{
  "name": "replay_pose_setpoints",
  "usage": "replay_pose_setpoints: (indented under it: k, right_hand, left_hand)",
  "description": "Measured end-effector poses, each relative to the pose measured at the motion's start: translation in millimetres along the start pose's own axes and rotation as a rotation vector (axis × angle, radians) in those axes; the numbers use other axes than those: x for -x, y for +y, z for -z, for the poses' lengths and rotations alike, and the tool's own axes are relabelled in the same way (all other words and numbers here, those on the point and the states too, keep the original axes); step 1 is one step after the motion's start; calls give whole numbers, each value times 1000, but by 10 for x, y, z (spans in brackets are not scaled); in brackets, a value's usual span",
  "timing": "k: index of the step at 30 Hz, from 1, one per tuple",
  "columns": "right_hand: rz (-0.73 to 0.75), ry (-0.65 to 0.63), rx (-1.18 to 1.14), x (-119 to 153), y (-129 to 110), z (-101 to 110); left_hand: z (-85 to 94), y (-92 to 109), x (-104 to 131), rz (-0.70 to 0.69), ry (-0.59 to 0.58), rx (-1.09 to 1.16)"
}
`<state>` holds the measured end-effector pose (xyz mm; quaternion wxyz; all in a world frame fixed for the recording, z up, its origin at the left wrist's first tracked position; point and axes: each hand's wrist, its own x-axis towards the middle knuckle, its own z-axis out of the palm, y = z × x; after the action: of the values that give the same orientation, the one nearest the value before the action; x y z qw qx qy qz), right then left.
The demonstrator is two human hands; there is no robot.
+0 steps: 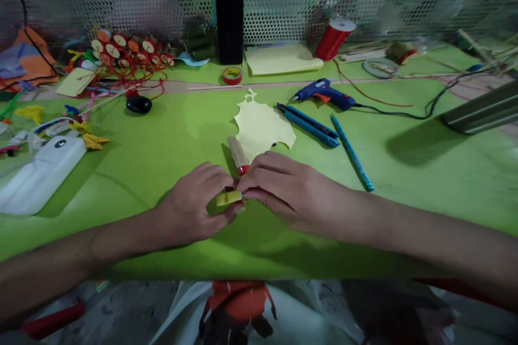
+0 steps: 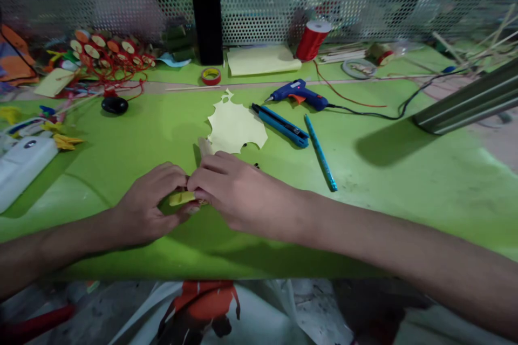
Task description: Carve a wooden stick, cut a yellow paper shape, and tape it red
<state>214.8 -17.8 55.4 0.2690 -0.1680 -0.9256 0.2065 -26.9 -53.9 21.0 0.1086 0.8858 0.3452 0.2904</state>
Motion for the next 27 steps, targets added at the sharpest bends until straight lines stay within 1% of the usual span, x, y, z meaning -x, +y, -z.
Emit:
replay_pose_setpoints:
  k: [5,7,9,12,14,16,18,20,22,27]
  right_hand:
    - [-19,50,-45,12,-5,-40]
    - [-25,83,-39,15,-14,2]
    - [-36,86,2,32,3,86]
    - [-106,-3,140,129,131,261]
    - [-196,-75,236,254,286,365]
    - [-286,-113,306,401,457,423]
    - [-363,-154,331,528,598,426]
    - [-409,-196,308,604,681,395]
    - [-428,-227,263,622,707,358]
    - [-432,-259,204,560,683,333]
  left_hand:
    - [12,3,-8,16,-24,8]
    - [13,9,-7,10,-21,9]
    - [15,16,-4,9,-22,6]
    - [24,29,-4,38,-31,15]
    - [31,37,-8,50,-33,32]
    - [34,41,-14,45,-30,41]
    - [34,42,-18,39,-26,38]
    - [33,43,-21,41,-26,32]
    - [34,44,-23,44,-30,28]
    - [44,42,-28,38,-31,33]
